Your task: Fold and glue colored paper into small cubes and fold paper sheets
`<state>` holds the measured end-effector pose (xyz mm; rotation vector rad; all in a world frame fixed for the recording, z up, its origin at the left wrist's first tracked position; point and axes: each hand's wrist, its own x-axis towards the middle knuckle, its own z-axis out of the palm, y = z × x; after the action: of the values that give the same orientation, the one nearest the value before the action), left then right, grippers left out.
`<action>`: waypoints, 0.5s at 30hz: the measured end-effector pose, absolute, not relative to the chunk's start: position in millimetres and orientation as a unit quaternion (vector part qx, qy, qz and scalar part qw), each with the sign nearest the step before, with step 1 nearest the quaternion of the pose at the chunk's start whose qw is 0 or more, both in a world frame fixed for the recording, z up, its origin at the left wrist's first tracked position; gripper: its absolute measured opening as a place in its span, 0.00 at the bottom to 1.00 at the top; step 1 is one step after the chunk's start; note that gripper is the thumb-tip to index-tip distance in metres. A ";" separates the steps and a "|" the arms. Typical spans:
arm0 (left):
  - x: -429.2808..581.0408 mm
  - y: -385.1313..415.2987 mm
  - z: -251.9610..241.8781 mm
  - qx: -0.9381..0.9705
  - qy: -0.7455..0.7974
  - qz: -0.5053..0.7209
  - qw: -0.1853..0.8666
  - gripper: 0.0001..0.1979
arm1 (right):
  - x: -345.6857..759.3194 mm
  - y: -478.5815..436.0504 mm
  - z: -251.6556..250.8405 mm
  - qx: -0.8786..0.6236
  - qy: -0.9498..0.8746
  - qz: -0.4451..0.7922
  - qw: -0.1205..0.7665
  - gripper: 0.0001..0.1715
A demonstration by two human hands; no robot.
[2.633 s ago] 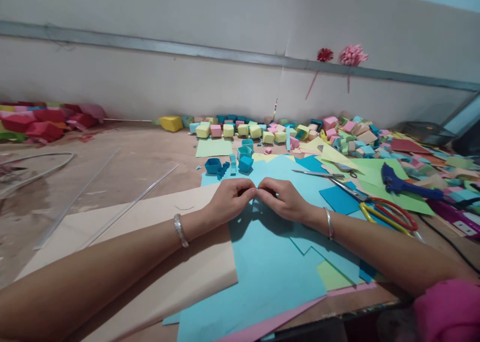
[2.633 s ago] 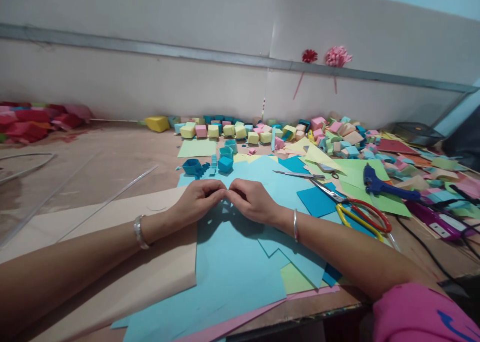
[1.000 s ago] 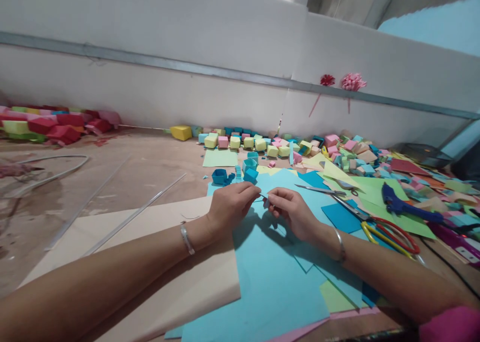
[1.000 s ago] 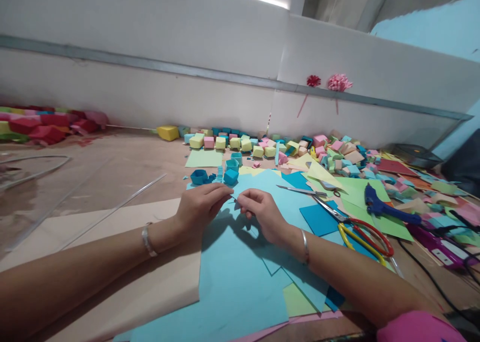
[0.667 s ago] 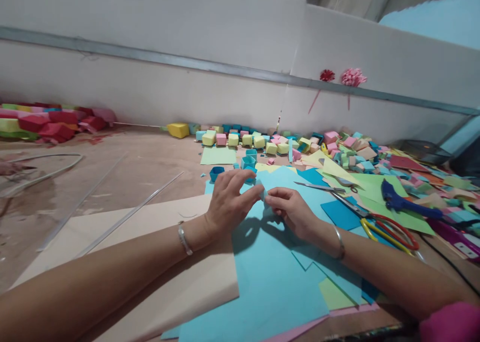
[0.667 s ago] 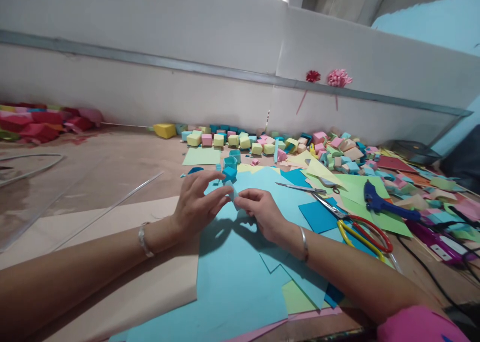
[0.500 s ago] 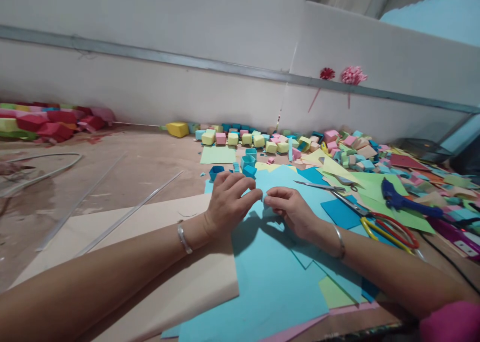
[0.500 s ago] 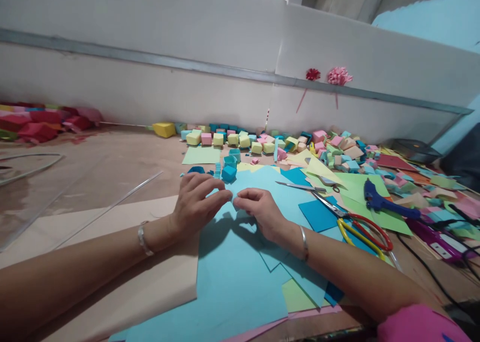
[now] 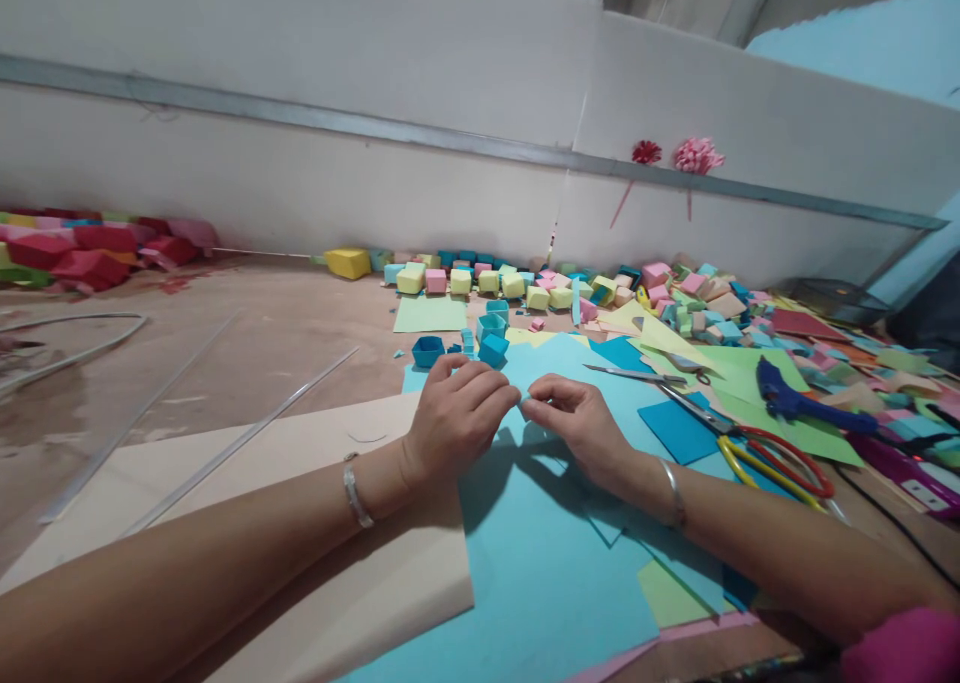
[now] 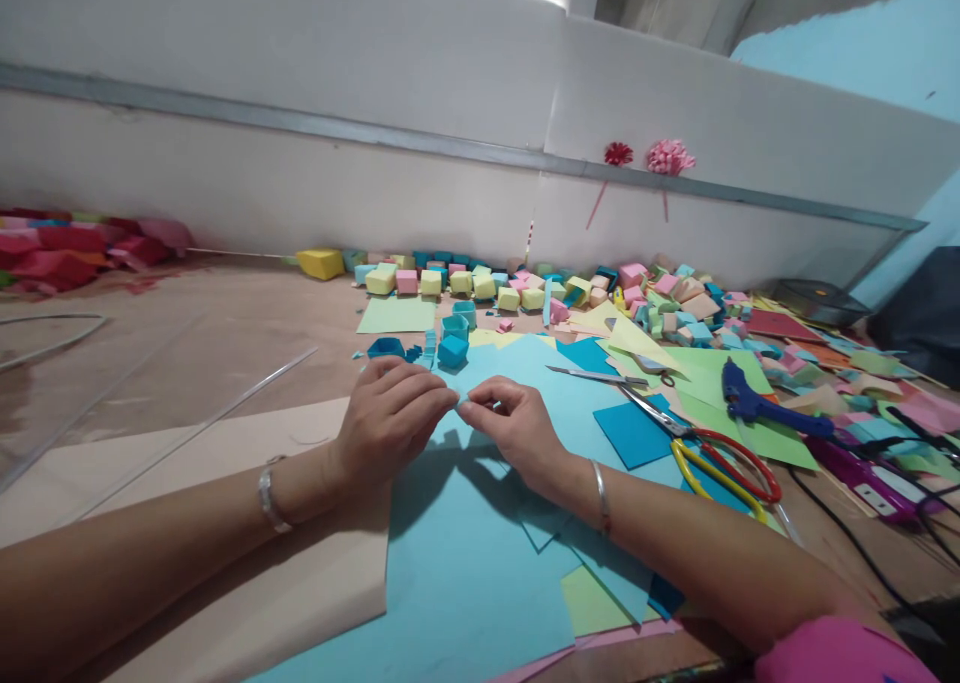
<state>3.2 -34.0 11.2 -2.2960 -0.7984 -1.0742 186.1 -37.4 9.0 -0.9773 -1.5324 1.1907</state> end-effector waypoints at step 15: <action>5.9 -33.6 6.1 -0.829 -0.288 -0.448 0.169 0.04 | 184.2 -36.2 5.0 -0.390 -0.608 0.507 0.470 0.10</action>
<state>5.9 -33.6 6.1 -2.3575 -0.8177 -1.2751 184.2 -36.2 5.0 -0.9553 -1.4912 1.2424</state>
